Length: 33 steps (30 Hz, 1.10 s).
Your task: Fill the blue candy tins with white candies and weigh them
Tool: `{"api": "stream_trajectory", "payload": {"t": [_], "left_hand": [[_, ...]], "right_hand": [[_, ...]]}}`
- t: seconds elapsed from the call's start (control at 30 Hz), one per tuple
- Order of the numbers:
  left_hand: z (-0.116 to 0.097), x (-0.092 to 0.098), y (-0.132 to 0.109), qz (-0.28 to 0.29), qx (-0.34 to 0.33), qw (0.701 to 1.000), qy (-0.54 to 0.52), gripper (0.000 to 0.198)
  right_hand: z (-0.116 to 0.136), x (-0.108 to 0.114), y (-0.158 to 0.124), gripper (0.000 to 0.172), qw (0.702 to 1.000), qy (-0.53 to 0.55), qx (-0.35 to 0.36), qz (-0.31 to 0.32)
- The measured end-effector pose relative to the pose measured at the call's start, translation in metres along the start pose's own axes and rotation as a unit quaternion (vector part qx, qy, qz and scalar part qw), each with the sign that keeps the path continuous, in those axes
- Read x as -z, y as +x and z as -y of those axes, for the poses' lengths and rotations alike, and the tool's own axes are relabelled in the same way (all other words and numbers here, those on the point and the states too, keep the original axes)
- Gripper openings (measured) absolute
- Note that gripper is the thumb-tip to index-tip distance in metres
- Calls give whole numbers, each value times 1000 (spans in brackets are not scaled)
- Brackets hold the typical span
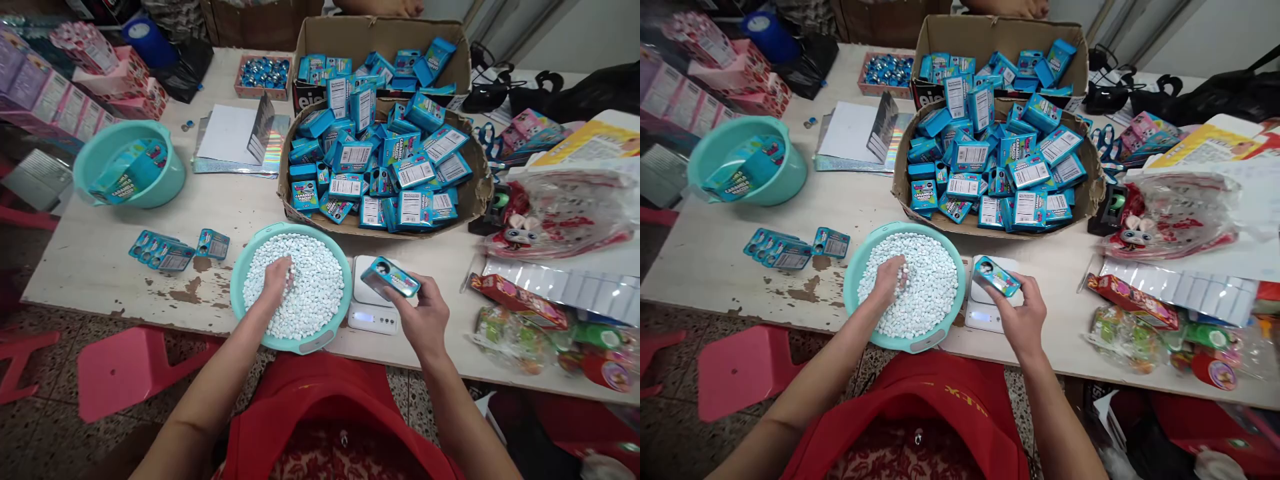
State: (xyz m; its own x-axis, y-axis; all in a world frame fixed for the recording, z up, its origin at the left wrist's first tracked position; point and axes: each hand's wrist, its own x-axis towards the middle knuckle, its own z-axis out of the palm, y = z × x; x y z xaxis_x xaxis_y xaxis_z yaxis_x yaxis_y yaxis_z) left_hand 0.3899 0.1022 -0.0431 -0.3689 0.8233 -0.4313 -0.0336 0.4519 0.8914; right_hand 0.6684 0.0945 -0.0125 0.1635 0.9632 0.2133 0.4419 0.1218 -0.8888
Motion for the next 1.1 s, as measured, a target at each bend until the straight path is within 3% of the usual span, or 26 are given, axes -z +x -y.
{"api": "stream_trajectory", "payload": {"t": [0.07,0.13,0.23,0.37,0.47,0.7,0.83,1.1], "left_hand": [[-15,4,-5,26,98,973,-208,25],[-35,4,-16,54,144,934,-323,22],[-67,-3,-42,71,90,916,-385,25],[-91,-19,-71,47,-84,923,-373,30],[-92,-26,-76,2,-155,918,-365,34],[-90,-28,-68,1,-149,918,-368,49],[-94,-27,-67,33,-133,919,-369,50],[-93,-40,-72,20,-153,930,-333,51]], "right_hand": [[27,-4,-6,31,998,3,47,40],[47,-15,-13,29,992,7,88,88],[62,-37,-22,28,981,14,130,146],[69,-59,-30,28,970,12,161,183],[73,-65,-31,26,966,0,170,193],[72,-67,-28,28,969,19,164,183],[67,-66,-26,28,974,44,131,177],[59,-61,-24,27,977,57,113,171]]}}
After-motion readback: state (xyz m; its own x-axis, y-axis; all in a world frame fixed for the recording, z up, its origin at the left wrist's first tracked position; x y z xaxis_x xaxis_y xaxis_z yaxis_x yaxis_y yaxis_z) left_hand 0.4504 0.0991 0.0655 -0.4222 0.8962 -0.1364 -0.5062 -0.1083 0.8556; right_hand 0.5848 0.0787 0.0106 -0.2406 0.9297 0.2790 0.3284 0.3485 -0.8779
